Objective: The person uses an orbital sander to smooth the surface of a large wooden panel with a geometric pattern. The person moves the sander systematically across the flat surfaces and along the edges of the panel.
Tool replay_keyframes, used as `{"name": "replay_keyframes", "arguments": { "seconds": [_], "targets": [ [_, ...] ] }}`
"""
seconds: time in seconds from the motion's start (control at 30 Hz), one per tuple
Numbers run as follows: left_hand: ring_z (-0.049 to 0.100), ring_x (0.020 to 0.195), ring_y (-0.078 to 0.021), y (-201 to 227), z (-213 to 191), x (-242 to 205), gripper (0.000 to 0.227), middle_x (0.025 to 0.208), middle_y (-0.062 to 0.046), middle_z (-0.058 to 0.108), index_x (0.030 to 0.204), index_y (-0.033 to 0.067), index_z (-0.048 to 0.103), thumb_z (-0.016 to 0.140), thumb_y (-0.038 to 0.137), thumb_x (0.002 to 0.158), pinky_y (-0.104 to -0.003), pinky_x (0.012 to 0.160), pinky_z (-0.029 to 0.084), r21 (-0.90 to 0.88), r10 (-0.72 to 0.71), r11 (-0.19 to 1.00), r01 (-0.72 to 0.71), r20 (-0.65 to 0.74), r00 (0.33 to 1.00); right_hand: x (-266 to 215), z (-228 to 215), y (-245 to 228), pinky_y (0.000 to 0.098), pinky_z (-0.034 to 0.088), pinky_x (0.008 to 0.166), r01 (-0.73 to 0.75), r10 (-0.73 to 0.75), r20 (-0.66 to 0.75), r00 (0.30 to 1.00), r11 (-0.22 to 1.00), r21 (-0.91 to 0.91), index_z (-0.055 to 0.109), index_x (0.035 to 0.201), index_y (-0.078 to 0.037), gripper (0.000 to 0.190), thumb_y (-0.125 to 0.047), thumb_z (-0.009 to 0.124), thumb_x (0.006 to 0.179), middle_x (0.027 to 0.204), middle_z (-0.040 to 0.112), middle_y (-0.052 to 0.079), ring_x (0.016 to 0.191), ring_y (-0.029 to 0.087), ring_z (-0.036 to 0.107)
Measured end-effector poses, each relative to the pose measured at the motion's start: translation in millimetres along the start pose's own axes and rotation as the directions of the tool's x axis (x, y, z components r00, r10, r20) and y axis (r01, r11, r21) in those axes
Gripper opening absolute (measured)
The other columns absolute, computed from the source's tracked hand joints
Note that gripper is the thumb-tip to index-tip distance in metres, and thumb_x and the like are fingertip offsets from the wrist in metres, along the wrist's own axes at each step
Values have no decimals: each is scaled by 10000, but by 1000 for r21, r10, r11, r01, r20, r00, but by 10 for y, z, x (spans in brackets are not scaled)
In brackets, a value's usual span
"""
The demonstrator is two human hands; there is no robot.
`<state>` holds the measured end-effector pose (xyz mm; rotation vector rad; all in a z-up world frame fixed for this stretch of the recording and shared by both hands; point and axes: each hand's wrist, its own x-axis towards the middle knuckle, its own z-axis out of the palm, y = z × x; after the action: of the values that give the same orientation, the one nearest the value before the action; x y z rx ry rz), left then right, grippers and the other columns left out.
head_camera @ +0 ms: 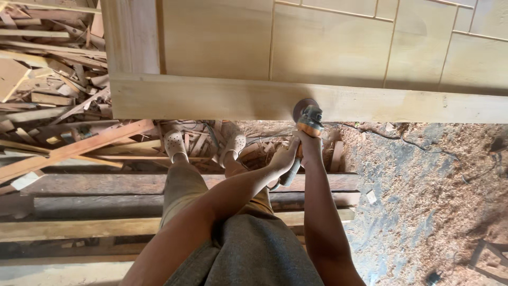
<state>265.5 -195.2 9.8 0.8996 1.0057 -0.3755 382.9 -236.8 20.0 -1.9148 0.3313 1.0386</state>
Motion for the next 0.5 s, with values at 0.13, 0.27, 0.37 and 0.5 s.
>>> {"name": "replay_keyframes", "arguments": {
  "seconds": [0.13, 0.27, 0.37, 0.5],
  "targets": [
    [698, 701, -227, -160, -182, -41, 839, 843, -183, 726, 895, -21, 708, 322, 717, 996, -376, 680, 535, -88, 75, 993, -80, -56, 996, -90, 293, 69, 318, 588, 595, 82, -82, 29, 996, 996, 23, 655, 1056, -71, 371, -60, 767, 703, 817, 710, 74, 674, 181, 703],
    [646, 583, -223, -359, -660, -190, 821, 732, -147, 662, 890, -10, 674, 302, 712, 1012, -373, 560, 526, -324, 114, 938, -127, -57, 992, -261, 923, 180, 312, 556, 584, 97, -94, 85, 992, 995, -29, 712, 969, 6, 279, -79, 812, 723, 809, 704, 66, 674, 171, 687],
    [643, 549, -200, -371, -1078, -416, 762, 704, -113, 656, 893, 32, 654, 316, 708, 986, -354, 507, 528, -400, 103, 907, -133, -97, 990, -493, 1362, 161, 313, 548, 584, 95, -85, 110, 990, 991, -92, 722, 929, 19, 244, -89, 813, 729, 806, 709, 64, 676, 164, 691],
    [651, 535, -158, -421, -1622, -753, 823, 670, -82, 658, 836, 14, 657, 257, 712, 1007, -311, 524, 560, -334, 85, 934, -128, -142, 986, -778, 1948, 146, 319, 530, 570, 87, -57, 139, 989, 971, -224, 727, 929, 19, 236, -110, 799, 745, 796, 704, 73, 660, 159, 677]
  ]
}}
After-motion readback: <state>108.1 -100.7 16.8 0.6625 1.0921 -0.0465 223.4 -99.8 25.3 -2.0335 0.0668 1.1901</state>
